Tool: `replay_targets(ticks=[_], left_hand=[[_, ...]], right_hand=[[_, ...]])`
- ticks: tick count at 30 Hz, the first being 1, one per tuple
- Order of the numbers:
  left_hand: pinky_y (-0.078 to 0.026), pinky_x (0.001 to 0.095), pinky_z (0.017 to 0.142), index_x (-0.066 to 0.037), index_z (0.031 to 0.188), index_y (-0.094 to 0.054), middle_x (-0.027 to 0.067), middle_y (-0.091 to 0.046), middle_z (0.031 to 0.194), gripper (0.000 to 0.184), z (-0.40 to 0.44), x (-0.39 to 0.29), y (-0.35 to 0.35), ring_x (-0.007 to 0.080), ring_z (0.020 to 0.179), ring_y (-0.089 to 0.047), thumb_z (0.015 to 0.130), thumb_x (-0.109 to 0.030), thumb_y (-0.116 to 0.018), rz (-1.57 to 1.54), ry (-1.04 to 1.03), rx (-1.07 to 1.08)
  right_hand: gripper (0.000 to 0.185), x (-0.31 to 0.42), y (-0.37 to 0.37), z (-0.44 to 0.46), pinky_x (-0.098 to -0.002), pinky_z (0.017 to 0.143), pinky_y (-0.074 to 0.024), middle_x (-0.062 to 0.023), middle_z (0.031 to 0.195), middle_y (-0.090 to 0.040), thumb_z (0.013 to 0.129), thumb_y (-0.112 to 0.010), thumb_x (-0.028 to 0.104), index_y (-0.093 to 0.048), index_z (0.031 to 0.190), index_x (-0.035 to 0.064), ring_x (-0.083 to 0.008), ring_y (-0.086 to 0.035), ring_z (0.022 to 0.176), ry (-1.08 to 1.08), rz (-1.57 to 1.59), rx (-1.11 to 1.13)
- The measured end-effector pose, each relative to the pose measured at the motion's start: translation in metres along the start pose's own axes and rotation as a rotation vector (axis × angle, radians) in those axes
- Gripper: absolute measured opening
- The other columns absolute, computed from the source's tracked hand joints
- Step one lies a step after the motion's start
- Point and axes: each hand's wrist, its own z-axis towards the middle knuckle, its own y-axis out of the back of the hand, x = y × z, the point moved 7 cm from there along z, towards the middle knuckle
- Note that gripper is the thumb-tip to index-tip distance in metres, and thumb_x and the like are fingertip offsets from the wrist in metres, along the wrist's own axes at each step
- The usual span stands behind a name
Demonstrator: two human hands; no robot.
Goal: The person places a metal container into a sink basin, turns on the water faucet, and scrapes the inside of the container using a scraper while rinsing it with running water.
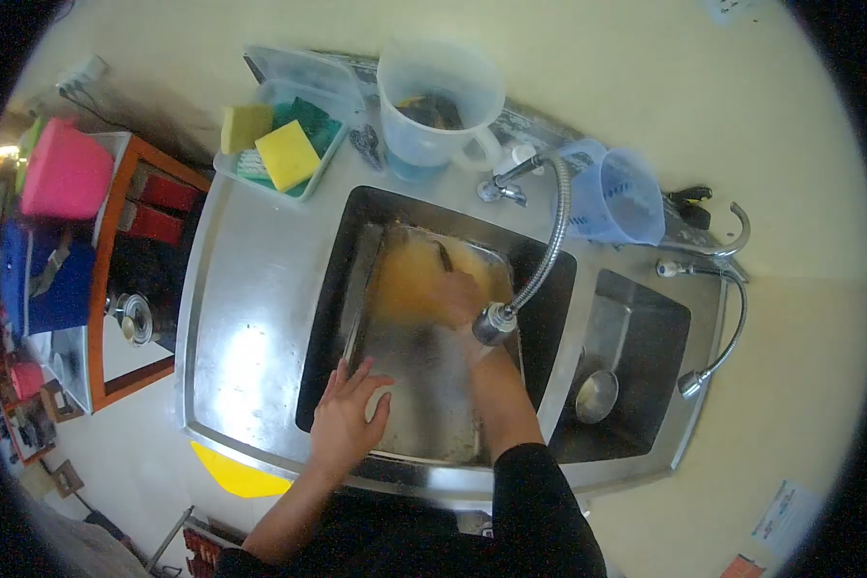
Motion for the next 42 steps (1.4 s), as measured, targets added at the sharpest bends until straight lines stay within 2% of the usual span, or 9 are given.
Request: replay_targets(ticks=[6, 11, 16, 20, 25, 27, 31, 33, 42], left_hand=[[-0.040, 0.0537, 0.112, -0.016, 0.114, -0.066, 0.0161, -0.059, 0.138, 0.024, -0.002, 0.001, -0.002, 0.0508, 0.129, -0.050, 0.092, -0.024, -0.064, 0.022, -0.014, 0.001], [-0.040, 0.0529, 0.112, -0.015, 0.115, -0.066, 0.0165, -0.059, 0.138, 0.024, -0.001, 0.000, 0.001, 0.0497, 0.129, -0.051, 0.092, -0.024, -0.064, 0.034, -0.013, 0.009], [-0.039, 0.0518, 0.113, -0.017, 0.115, -0.068, 0.0197, -0.060, 0.136, 0.024, -0.007, 0.007, 0.005, 0.0476, 0.130, -0.051, 0.091, -0.024, -0.066, 0.008, 0.020, 0.014], [-0.040, 0.0515, 0.112, -0.016, 0.114, -0.068, 0.0194, -0.060, 0.136, 0.023, 0.001, 0.006, 0.007, 0.0472, 0.129, -0.052, 0.092, -0.023, -0.065, 0.006, -0.010, -0.020], [-0.042, 0.0512, 0.111, -0.015, 0.113, -0.066, 0.0168, -0.060, 0.136, 0.022, -0.001, 0.006, 0.007, 0.0465, 0.126, -0.055, 0.092, -0.023, -0.064, 0.040, -0.041, -0.035], [-0.042, 0.0513, 0.111, -0.015, 0.113, -0.066, 0.0168, -0.060, 0.136, 0.022, -0.001, 0.005, 0.006, 0.0464, 0.126, -0.055, 0.092, -0.023, -0.064, 0.053, -0.049, -0.031], [-0.041, 0.0513, 0.111, -0.015, 0.114, -0.066, 0.0172, -0.060, 0.135, 0.023, -0.003, 0.004, 0.006, 0.0464, 0.126, -0.055, 0.092, -0.023, -0.064, 0.051, -0.054, -0.033], [-0.041, 0.0512, 0.111, -0.015, 0.114, -0.066, 0.0173, -0.060, 0.135, 0.023, -0.002, 0.004, 0.007, 0.0464, 0.126, -0.055, 0.092, -0.022, -0.064, 0.050, -0.059, -0.043], [-0.043, 0.0516, 0.109, -0.015, 0.114, -0.065, 0.0169, -0.060, 0.134, 0.023, -0.005, 0.005, 0.009, 0.0449, 0.124, -0.056, 0.092, -0.022, -0.064, 0.001, -0.077, -0.066]], right_hand=[[0.030, -0.056, 0.001, 0.002, -0.0536, 0.078, -0.0554, -0.0235, 0.093, -0.072, 0.091, -0.059, 0.030, -0.072, 0.092, 0.0029, -0.0413, -0.071, 0.089, 0.079, -0.177, 0.136], [0.031, 0.006, -0.013, 0.028, -0.0532, 0.077, -0.0556, -0.0212, 0.095, -0.072, 0.092, -0.058, 0.033, -0.073, 0.095, 0.0058, -0.0395, -0.071, 0.091, 0.119, -0.120, 0.091], [0.034, 0.038, -0.020, 0.039, -0.0508, 0.081, -0.0557, -0.0216, 0.098, -0.072, 0.096, -0.054, 0.035, -0.072, 0.099, 0.0062, -0.0398, -0.070, 0.097, -0.096, 0.052, 0.089], [0.038, -0.027, -0.021, 0.007, -0.0526, 0.081, -0.0546, -0.0218, 0.097, -0.071, 0.096, -0.053, 0.037, -0.072, 0.101, 0.0053, -0.0409, -0.069, 0.095, 0.300, 0.109, -0.293], [0.037, -0.046, 0.017, -0.003, -0.0514, 0.081, -0.0546, -0.0198, 0.103, -0.071, 0.095, -0.053, 0.036, -0.071, 0.105, 0.0049, -0.0374, -0.069, 0.098, -0.028, -0.079, -0.018], [0.040, -0.050, -0.018, 0.016, -0.0493, 0.085, -0.0550, -0.0200, 0.108, -0.070, 0.096, -0.051, 0.037, -0.070, 0.109, 0.0046, -0.0361, -0.068, 0.103, 0.149, -0.128, 0.038], [0.041, 0.059, 0.031, 0.001, -0.0475, 0.089, -0.0544, -0.0213, 0.107, -0.070, 0.100, -0.047, 0.038, -0.070, 0.109, 0.0044, -0.0374, -0.068, 0.103, 0.066, 0.058, 0.066], [0.043, 0.050, -0.038, 0.040, -0.0474, 0.088, -0.0544, -0.0216, 0.104, -0.071, 0.102, -0.046, 0.039, -0.071, 0.107, 0.0046, -0.0382, -0.069, 0.100, -0.033, 0.058, 0.029], [0.043, -0.062, -0.005, 0.008, -0.0470, 0.080, -0.0570, -0.0198, 0.096, -0.073, 0.100, -0.050, 0.042, -0.073, 0.102, 0.0057, -0.0353, -0.072, 0.092, 0.015, -0.209, -0.028]])
